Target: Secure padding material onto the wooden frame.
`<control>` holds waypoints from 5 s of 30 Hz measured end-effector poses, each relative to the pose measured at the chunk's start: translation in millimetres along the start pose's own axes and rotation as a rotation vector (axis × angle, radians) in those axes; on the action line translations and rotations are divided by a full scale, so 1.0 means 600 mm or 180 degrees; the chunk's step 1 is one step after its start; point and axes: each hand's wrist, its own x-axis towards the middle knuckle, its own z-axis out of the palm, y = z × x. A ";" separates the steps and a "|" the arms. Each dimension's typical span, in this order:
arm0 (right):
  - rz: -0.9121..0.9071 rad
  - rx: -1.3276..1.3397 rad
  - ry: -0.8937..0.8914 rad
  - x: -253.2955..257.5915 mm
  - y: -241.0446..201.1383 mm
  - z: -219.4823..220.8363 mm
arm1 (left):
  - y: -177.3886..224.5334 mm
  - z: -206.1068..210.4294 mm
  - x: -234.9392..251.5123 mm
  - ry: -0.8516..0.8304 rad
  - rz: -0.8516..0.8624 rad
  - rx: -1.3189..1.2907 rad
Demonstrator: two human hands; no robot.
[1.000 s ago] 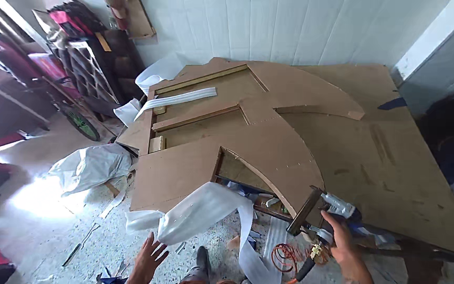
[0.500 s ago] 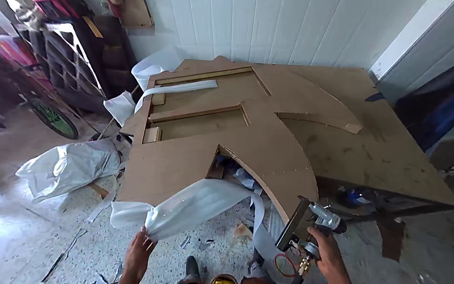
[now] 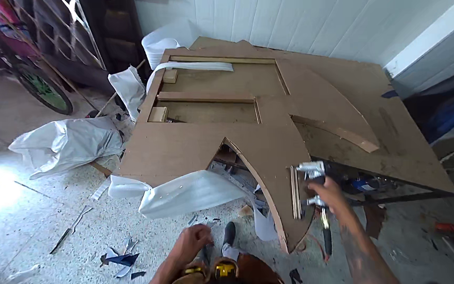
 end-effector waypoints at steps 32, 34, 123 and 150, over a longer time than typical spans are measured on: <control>-0.0947 0.1570 -0.0951 0.021 -0.197 0.550 | 0.299 -0.159 0.481 0.0815 0.0781 0.2345; -0.0829 0.1706 -0.0595 0.058 -0.224 0.572 | 0.295 -0.182 0.499 0.0745 0.0693 0.2199; -0.0146 0.4089 -0.0091 -0.061 -0.004 0.723 | 0.374 -0.202 0.661 -0.0049 0.1313 0.3654; -0.1170 0.4722 -0.1091 0.064 0.002 0.727 | 0.364 -0.207 0.661 -0.0264 0.1817 0.3289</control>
